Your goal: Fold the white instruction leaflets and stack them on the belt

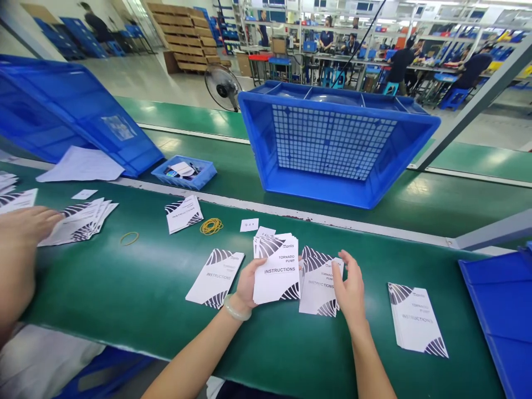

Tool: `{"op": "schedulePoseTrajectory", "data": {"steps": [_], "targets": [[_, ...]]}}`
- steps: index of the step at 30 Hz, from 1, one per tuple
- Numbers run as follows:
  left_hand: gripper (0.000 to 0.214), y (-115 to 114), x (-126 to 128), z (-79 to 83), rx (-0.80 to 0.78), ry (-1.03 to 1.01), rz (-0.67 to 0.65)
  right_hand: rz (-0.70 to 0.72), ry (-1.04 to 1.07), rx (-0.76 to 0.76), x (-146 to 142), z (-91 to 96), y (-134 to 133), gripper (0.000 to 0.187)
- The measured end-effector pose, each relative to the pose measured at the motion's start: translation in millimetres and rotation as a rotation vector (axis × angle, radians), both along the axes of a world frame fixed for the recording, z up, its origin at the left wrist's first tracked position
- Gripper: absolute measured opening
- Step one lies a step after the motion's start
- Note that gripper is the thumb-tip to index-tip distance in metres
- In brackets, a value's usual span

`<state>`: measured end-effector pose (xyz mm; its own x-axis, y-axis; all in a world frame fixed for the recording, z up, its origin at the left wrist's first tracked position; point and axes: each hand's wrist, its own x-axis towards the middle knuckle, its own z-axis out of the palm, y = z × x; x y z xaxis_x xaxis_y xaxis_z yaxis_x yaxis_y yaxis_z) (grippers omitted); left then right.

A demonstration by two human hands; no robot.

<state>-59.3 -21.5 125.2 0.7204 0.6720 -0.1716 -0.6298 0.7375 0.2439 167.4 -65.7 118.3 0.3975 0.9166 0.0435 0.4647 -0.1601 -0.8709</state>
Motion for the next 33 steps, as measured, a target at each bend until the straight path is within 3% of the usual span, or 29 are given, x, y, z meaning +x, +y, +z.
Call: {"op": "schedulePoseTrajectory", "data": {"steps": [4,11,18,25,33], "targets": [[0.055,-14,13,-9.9,-0.023,0.121,-0.124,0.194,0.146,-0.038,-17,4.2,-5,0.028],[0.038,-29,27,-17.9,-0.098,0.299,-0.176,0.243,0.196,-0.064,-30,-1.8,-7,0.026],[0.043,-22,21,-20.6,-0.113,0.324,-0.158,0.192,0.260,-0.023,-24,0.3,-9,0.032],[0.044,-16,18,-17.0,-0.020,0.293,-0.075,0.105,0.568,-0.059,-18,9.5,-8,0.031],[0.042,-23,23,-19.3,0.029,0.364,-0.058,0.051,0.360,0.000,-23,-1.2,-7,0.030]]}}
